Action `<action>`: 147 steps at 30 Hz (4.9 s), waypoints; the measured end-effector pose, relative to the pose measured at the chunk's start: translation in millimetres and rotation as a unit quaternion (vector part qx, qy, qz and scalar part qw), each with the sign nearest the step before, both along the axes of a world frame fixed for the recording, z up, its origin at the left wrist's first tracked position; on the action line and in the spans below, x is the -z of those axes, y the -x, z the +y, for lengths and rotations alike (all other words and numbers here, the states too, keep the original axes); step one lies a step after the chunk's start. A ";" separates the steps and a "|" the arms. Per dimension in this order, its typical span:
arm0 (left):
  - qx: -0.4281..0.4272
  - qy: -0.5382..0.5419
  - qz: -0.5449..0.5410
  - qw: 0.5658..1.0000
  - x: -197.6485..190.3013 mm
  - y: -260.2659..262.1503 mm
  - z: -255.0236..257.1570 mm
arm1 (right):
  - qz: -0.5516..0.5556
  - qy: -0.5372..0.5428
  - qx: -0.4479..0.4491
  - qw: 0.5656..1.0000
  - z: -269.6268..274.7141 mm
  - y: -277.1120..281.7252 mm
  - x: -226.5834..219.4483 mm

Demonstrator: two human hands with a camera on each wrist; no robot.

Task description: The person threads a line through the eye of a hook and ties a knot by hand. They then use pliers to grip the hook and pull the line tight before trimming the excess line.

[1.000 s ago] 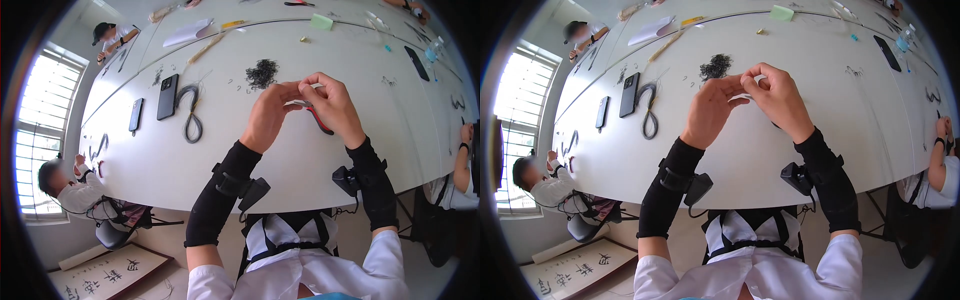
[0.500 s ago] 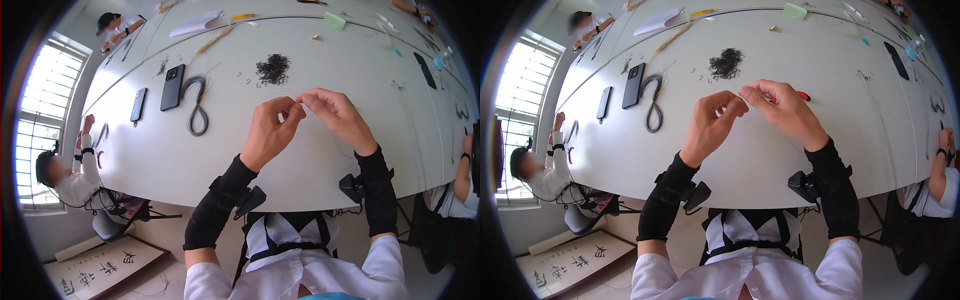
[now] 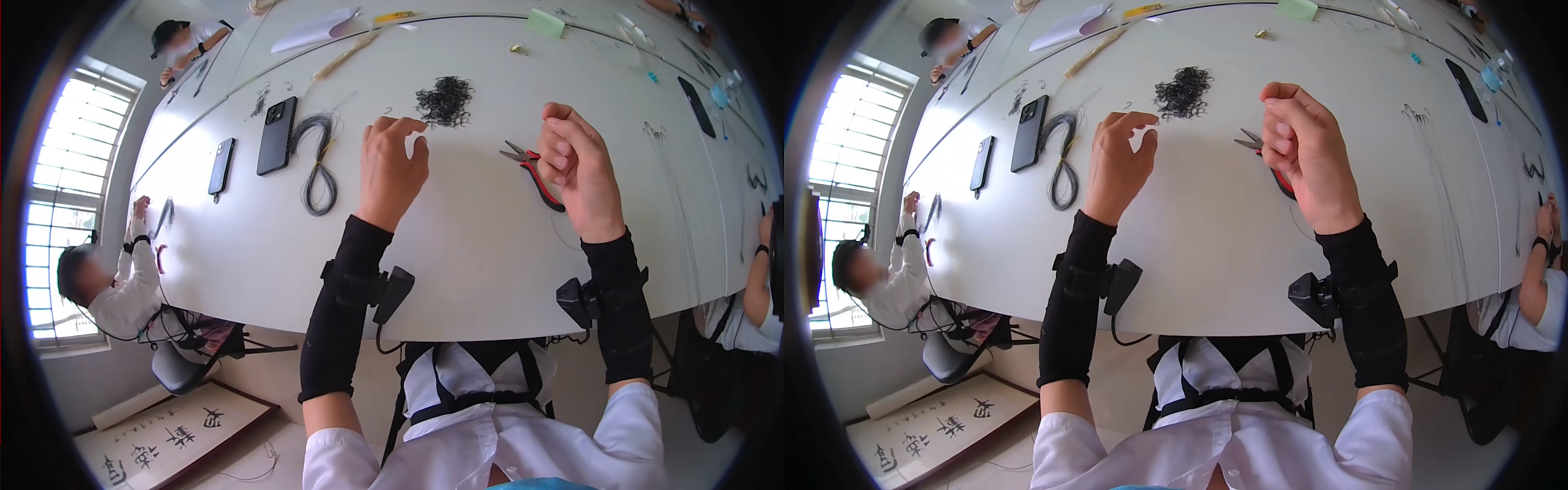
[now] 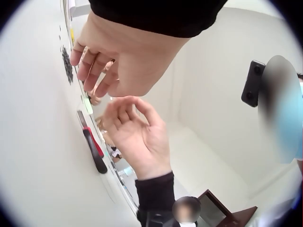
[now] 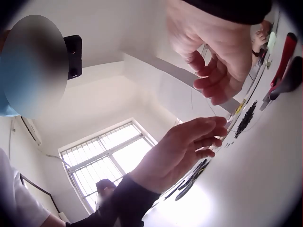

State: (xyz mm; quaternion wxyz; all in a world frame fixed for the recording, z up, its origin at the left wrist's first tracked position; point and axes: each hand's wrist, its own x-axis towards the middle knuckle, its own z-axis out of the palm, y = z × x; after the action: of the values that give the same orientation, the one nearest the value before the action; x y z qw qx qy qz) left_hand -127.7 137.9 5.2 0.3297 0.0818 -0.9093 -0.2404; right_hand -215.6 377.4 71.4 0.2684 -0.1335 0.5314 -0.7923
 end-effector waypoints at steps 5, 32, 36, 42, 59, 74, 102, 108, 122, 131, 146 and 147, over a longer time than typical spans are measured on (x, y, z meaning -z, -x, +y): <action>0.022 0.005 -0.050 0.999 5.6 16.9 -23.7 | 0.015 -0.007 0.070 0.997 0.5 5.8 4.0; 0.210 -0.695 -0.042 0.687 -11.6 -0.1 48.9 | 0.085 -0.154 -0.008 0.984 -33.2 -21.2 29.1; 0.150 -0.584 -0.024 0.797 -18.9 -1.3 59.5 | 0.101 -0.183 0.003 0.978 -30.8 -17.8 32.9; 0.091 -0.181 0.057 0.978 -12.2 0.9 62.5 | 0.130 -0.205 0.020 0.970 -31.6 -17.6 34.9; 0.156 -0.671 -0.056 0.723 -12.6 -2.3 51.3 | 0.221 -0.191 0.043 0.955 -31.1 -12.9 41.6; 0.176 -0.705 -0.114 0.677 -11.1 -1.4 45.9 | 0.267 -0.226 -0.017 0.937 -29.9 -8.9 54.6; 0.195 -0.672 -0.124 0.703 -19.8 -1.7 36.6 | 0.364 -0.345 -0.088 0.861 -22.5 -23.5 25.5; 0.197 -0.647 -0.110 0.728 -25.3 -4.4 31.9 | 0.463 -0.340 -0.047 0.817 -20.3 -19.1 26.0; 0.189 -0.506 -0.190 0.820 -29.3 -7.8 39.9 | 0.350 -0.249 -0.014 0.903 -16.4 -9.1 20.5; 0.218 -0.653 -0.136 0.712 -29.1 -7.2 36.5 | 0.286 -0.234 -0.123 0.921 -24.3 -14.9 30.7; 0.212 -0.703 -0.129 0.667 -25.7 -4.9 37.3 | 0.263 -0.237 -0.083 0.932 -29.5 -22.2 31.2; 0.209 -0.703 -0.134 0.667 -25.7 -4.3 37.4 | 0.263 -0.235 -0.082 0.932 -29.6 -21.7 31.0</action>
State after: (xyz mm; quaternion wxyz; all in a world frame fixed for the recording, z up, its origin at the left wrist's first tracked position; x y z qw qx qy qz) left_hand -123.4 175.3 30.9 -0.0094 0.1281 -0.4988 -0.8572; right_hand -193.9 347.8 40.4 0.2067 -0.3130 0.7412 -0.5568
